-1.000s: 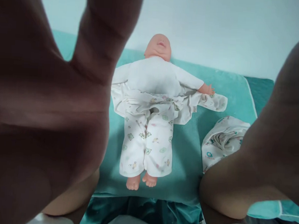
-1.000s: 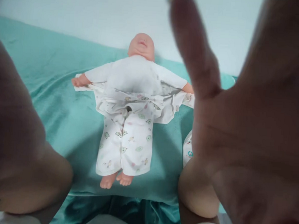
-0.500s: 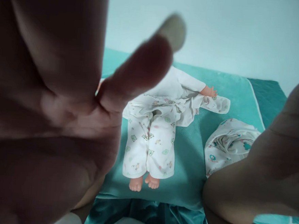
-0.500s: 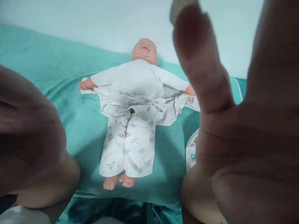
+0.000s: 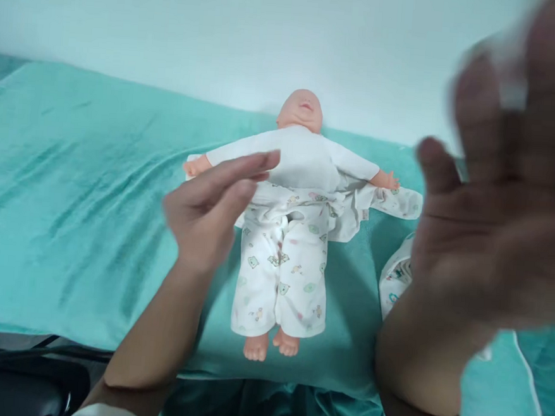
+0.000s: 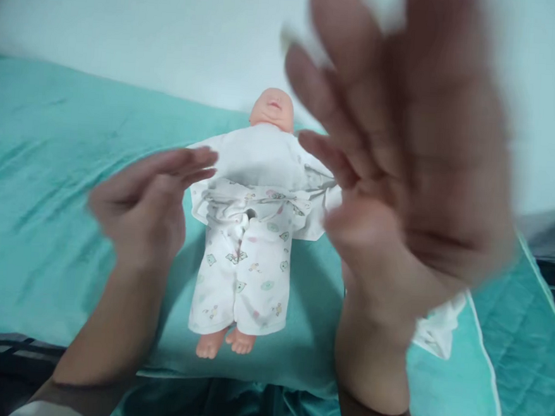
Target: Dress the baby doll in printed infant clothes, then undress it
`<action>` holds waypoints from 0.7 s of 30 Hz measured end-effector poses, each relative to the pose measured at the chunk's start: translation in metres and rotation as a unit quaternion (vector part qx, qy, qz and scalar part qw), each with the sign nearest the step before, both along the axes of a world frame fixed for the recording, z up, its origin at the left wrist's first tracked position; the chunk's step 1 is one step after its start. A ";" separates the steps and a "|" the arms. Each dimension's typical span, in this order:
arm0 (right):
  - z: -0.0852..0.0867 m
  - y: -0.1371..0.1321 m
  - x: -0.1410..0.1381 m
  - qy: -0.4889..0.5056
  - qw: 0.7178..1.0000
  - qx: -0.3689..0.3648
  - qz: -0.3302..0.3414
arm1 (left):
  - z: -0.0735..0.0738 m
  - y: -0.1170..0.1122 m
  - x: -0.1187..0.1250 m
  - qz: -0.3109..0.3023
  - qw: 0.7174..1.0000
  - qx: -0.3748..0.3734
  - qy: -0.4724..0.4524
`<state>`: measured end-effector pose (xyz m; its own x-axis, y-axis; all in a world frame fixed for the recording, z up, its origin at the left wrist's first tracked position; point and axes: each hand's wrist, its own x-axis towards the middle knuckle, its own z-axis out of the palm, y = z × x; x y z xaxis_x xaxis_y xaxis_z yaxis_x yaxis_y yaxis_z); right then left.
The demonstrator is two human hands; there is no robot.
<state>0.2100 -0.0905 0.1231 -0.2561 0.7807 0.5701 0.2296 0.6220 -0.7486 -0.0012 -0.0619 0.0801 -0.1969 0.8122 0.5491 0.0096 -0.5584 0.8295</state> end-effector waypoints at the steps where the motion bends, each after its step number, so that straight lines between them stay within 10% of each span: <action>1: -0.002 0.010 -0.006 0.038 0.999 0.031 -0.024 | -0.011 0.010 -0.001 0.001 0.999 -0.015 0.049; 5: -0.030 0.053 -0.019 -0.095 0.992 0.044 -0.066 | -0.049 0.037 -0.014 0.021 0.978 -0.018 0.206; 11: -0.066 0.073 -0.025 -0.204 0.969 0.069 -0.124 | -0.070 0.045 -0.020 0.066 0.984 -0.052 0.157; 17: -0.032 0.049 -0.017 -0.027 0.999 -0.004 -0.033 | -0.073 0.047 -0.019 0.031 0.989 -0.122 0.076; 21: 0.000 0.023 -0.013 0.089 0.984 -0.046 0.150 | -0.080 0.056 -0.022 0.032 0.990 -0.122 0.061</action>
